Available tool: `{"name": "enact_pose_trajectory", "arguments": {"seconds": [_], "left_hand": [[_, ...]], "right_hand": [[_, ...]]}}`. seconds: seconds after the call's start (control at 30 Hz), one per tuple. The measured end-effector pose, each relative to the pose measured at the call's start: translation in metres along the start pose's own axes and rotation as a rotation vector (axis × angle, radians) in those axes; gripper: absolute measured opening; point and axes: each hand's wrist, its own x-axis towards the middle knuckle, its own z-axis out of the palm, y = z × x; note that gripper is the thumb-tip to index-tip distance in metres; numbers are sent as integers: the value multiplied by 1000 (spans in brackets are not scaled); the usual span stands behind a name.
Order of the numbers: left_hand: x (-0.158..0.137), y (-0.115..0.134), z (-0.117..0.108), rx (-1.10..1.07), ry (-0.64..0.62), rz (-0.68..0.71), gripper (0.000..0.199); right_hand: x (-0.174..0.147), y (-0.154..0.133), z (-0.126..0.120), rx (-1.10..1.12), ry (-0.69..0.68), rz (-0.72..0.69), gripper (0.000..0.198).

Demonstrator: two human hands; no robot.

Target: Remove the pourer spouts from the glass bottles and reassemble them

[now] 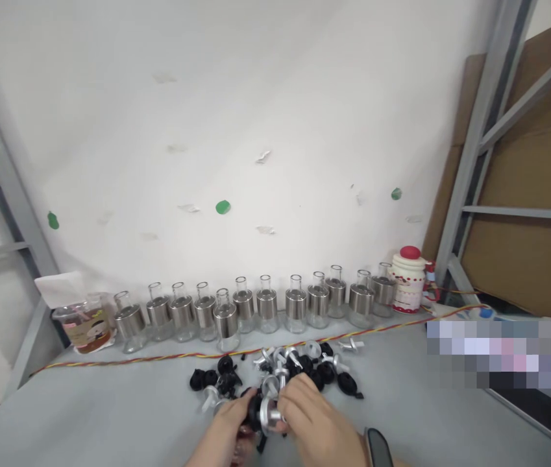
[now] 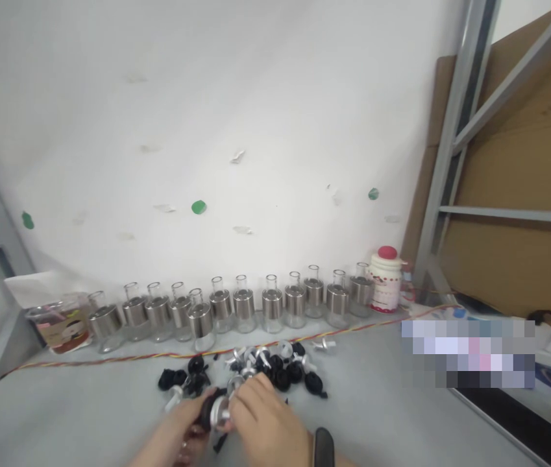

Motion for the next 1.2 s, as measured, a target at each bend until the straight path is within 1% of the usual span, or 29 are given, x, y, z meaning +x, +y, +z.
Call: {"name": "enact_pose_trajectory", "arguments": {"seconds": [0.03,0.07,0.1,0.13,0.17,0.2,0.27,0.3,0.33,0.4,0.47,0.57,0.63,0.73,0.83,0.9,0.97,1.03,1.13,1.2], "left_hand": [[1,5,-5,12,21,10,45],[2,11,-11,28,51,25,45],[3,17,-17,95,140,104,43],[3,24,-23,224,227,241,37],[4,29,-29,422,298,374,33],[5,33,-33,634,337,457,32],[7,35,-39,958,356,560,29],[8,34,-41,1085,350,597,28],[10,31,-41,1180,338,627,27],[14,25,-41,1294,308,678,24],[17,19,-42,1313,293,711,22],[23,10,-42,1237,298,729,20],[26,3,-41,1150,305,710,20],[29,-10,-37,1029,305,662,24],[30,-17,-33,961,266,646,28],[28,-17,-31,922,221,641,29],[26,-12,-32,887,194,631,29],[23,-7,-32,881,202,620,29],[20,-3,-32,942,210,623,32],[18,-4,-29,1007,191,638,37]], "right_hand": [[2,1,-4,0,10,47,28],[3,4,-8,4,19,143,28],[6,8,-13,-8,27,256,27],[8,14,-18,-46,31,355,26],[10,22,-22,-121,24,410,25],[11,32,-26,-227,24,423,22],[10,54,-32,-425,-48,407,18],[9,64,-34,-445,-67,407,17],[7,72,-35,-464,-77,415,19],[4,81,-35,-466,-89,432,22],[4,80,-35,-469,-83,432,28],[14,68,-35,-426,-98,405,34],[23,63,-32,-346,-168,403,32],[38,62,-21,-238,-264,403,24],[50,63,-10,-124,-303,370,25],[57,60,-8,-50,-305,346,29],[60,57,-13,-5,-284,339,30],[57,55,-22,4,-246,351,29],[42,56,-38,-44,-197,405,27],[27,57,-47,-106,-189,454,25]]}}
